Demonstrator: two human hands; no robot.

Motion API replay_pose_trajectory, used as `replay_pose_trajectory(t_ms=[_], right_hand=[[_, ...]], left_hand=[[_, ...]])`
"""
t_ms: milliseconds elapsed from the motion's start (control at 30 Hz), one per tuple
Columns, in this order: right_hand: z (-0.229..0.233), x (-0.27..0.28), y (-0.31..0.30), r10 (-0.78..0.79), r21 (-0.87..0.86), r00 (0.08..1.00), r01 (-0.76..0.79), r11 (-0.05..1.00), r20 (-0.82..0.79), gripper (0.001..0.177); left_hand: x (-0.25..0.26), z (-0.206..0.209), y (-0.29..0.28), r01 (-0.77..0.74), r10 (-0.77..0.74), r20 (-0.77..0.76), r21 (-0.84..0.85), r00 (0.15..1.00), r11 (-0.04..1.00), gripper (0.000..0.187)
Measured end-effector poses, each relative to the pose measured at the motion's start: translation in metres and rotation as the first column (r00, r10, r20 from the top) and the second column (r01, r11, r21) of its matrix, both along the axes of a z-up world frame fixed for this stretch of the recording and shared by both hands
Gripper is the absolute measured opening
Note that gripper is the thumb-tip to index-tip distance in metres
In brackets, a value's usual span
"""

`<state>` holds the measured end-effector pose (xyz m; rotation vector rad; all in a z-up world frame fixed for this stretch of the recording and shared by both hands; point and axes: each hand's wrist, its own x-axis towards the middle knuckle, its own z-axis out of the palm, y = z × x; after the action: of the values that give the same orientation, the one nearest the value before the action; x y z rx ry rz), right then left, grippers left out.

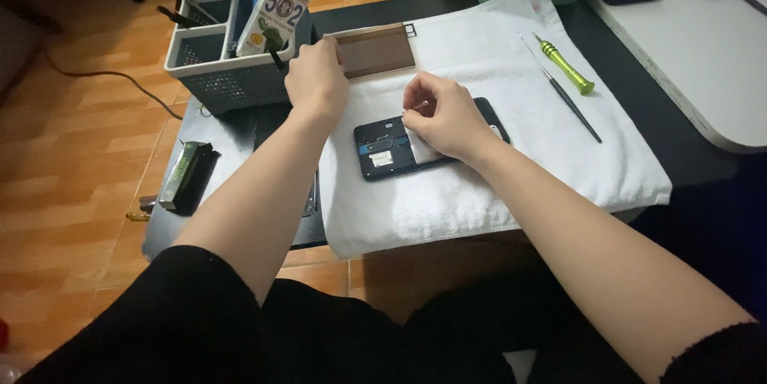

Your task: Reassembling a smartphone by carefully placing internal components and securing them with screws.

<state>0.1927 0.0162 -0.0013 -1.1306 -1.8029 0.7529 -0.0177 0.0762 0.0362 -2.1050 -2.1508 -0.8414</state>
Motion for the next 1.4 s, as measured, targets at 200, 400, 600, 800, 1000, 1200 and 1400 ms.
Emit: replay_pose_trajectory(t_ms=[200, 400, 600, 800, 1000, 1200, 1400], right_hand=[[-0.005, -0.001, 0.004, -0.008, 0.008, 1.0, 0.008, 1.0, -0.012, 0.01], [0.0, 0.0, 0.001, -0.006, -0.003, 1.0, 0.006, 1.0, 0.003, 0.01], [0.0, -0.002, -0.001, -0.009, -0.004, 1.0, 0.009, 1.0, 0.002, 0.01], [0.005, -0.001, -0.004, -0.012, -0.008, 1.0, 0.012, 1.0, 0.013, 0.01], [0.002, -0.001, -0.002, -0.015, -0.009, 1.0, 0.015, 1.0, 0.006, 0.009], [0.001, -0.001, -0.001, -0.018, -0.023, 1.0, 0.019, 1.0, 0.015, 0.01], [0.002, -0.001, 0.0, -0.036, -0.033, 0.999, 0.038, 0.999, 0.039, 0.012]], left_hand=[[-0.004, -0.003, 0.002, 0.028, -0.028, 0.011, 0.018, 1.0, 0.999, 0.005], [-0.002, -0.003, 0.003, -0.005, 0.005, -0.004, -0.001, 1.0, 1.0, 0.006], [-0.003, 0.0, 0.003, -0.015, 0.015, -0.002, -0.022, 1.0, 1.0, 0.006], [-0.004, -0.006, 0.005, -0.014, 0.014, 0.025, 0.0, 1.0, 1.0, 0.005], [-0.006, -0.005, 0.006, -0.01, 0.011, 0.029, -0.016, 1.0, 1.0, 0.007], [-0.004, -0.002, -0.003, -0.006, 0.007, 0.048, -0.014, 0.999, 1.0, 0.009], [0.002, 0.003, -0.019, -0.013, 0.014, 0.053, -0.021, 0.999, 1.0, 0.008]])
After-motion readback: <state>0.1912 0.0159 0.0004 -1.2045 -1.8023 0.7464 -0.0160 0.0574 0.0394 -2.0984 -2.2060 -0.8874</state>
